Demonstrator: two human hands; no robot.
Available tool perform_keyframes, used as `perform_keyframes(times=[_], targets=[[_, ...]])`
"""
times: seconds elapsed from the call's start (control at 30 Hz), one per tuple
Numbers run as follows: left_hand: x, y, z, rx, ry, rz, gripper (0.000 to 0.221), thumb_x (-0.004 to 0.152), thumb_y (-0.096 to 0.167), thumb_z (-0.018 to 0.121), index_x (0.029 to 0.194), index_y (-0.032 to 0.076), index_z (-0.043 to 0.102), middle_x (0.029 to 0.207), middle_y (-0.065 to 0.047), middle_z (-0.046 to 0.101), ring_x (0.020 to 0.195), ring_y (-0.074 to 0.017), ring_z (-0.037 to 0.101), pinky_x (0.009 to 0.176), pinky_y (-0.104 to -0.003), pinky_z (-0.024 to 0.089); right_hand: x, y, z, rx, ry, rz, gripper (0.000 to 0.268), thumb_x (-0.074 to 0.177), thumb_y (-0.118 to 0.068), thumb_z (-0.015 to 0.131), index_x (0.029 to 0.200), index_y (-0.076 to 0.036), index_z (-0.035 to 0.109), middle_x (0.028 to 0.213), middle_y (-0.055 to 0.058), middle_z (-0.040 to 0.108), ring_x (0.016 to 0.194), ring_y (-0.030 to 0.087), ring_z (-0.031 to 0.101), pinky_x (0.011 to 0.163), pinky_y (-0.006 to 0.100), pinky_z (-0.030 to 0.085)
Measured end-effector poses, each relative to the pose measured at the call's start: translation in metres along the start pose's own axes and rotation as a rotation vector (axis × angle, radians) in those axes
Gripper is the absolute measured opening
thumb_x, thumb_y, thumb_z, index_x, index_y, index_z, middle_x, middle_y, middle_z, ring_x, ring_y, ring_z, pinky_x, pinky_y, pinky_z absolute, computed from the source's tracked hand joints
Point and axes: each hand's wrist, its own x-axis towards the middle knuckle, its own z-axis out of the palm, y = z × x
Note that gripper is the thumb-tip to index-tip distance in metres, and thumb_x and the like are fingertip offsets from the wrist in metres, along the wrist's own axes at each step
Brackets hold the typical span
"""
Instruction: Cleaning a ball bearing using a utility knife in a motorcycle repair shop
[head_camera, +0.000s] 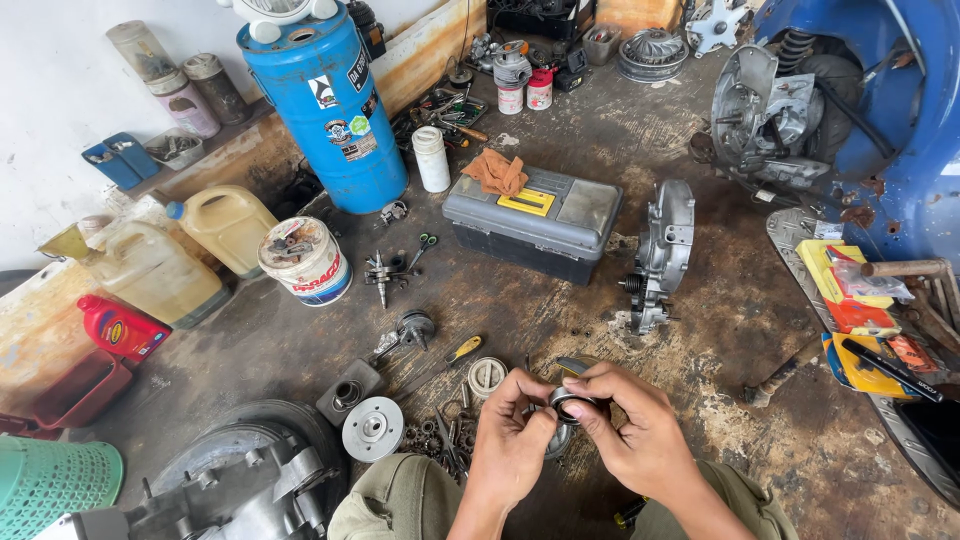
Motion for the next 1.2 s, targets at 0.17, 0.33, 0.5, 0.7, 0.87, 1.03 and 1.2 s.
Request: perform_keyframes(times=[0.17, 0.33, 0.5, 0.7, 0.87, 1.03, 1.2], targets=[[-0.0002, -0.0001, -0.0006, 0.019, 0.021, 0.006, 0.01, 0.086, -0.007, 0.06, 0.093, -0.001, 0.063, 0.076, -0.006, 0.061, 0.064, -0.0096, 0.047, 0.056, -0.025, 0.037, 0.0005, -0.0016, 0.0015, -0.018, -0.001, -0.023, 0.01, 0.081, 0.001, 0.076, 0.086, 0.001, 0.067, 0.085, 0.008, 0.075, 0.069, 0.017, 0.068, 0.064, 0.03, 0.056], [-0.0005, 0.0017, 0.0, 0.047, 0.021, 0.017, 0.009, 0.086, -0.006, 0.061, 0.092, 0.0, 0.063, 0.075, -0.005, 0.06, 0.064, -0.0095, 0.046, 0.056, -0.025, 0.037, 0.0003, -0.0008, -0.0004, -0.005, -0.011, -0.017, 0.011, 0.081, 0.001, 0.076, 0.086, 0.002, 0.067, 0.087, 0.009, 0.076, 0.071, 0.018, 0.071, 0.066, 0.031, 0.058], [-0.0003, 0.0015, 0.0007, -0.006, -0.009, 0.022, 0.015, 0.083, -0.01, 0.058, 0.093, 0.001, 0.062, 0.078, -0.006, 0.061, 0.064, -0.0096, 0.047, 0.055, -0.025, 0.036, 0.0004, -0.0014, 0.0, 0.007, -0.007, -0.026, 0.01, 0.081, 0.002, 0.076, 0.085, 0.002, 0.067, 0.085, 0.008, 0.075, 0.069, 0.017, 0.069, 0.064, 0.03, 0.056], [-0.0011, 0.0031, 0.0006, 0.016, -0.004, 0.036, 0.011, 0.086, -0.008, 0.06, 0.09, 0.002, 0.061, 0.079, -0.006, 0.061, 0.065, -0.01, 0.046, 0.057, -0.025, 0.036, -0.0005, -0.0015, 0.0011, -0.004, -0.013, -0.028, 0.012, 0.08, 0.002, 0.077, 0.085, 0.001, 0.067, 0.084, 0.008, 0.075, 0.066, 0.016, 0.066, 0.06, 0.031, 0.054], [-0.0014, 0.001, -0.0006, -0.015, -0.027, 0.023, 0.014, 0.085, -0.01, 0.058, 0.093, 0.001, 0.061, 0.08, -0.007, 0.061, 0.066, -0.01, 0.047, 0.057, -0.025, 0.037, 0.0008, -0.0043, -0.0005, 0.011, -0.018, -0.025, 0.009, 0.081, 0.002, 0.076, 0.087, 0.002, 0.069, 0.084, 0.008, 0.075, 0.067, 0.017, 0.067, 0.062, 0.03, 0.055], [-0.0008, 0.003, 0.0005, 0.016, -0.001, 0.031, 0.009, 0.086, -0.007, 0.06, 0.09, 0.002, 0.06, 0.078, -0.006, 0.06, 0.067, -0.0105, 0.047, 0.058, -0.026, 0.037, 0.0008, -0.0021, 0.0006, 0.006, -0.02, -0.024, 0.01, 0.081, 0.001, 0.076, 0.086, 0.002, 0.068, 0.084, 0.008, 0.075, 0.068, 0.017, 0.068, 0.062, 0.03, 0.055], [-0.0012, 0.0005, -0.0002, -0.058, -0.05, 0.029, 0.018, 0.085, -0.014, 0.056, 0.095, 0.0, 0.061, 0.086, -0.008, 0.064, 0.069, -0.0105, 0.051, 0.059, -0.025, 0.04, 0.0003, -0.0017, -0.002, 0.004, -0.019, 0.004, 0.01, 0.081, 0.001, 0.076, 0.089, 0.003, 0.071, 0.083, 0.008, 0.075, 0.065, 0.016, 0.066, 0.058, 0.03, 0.053]])
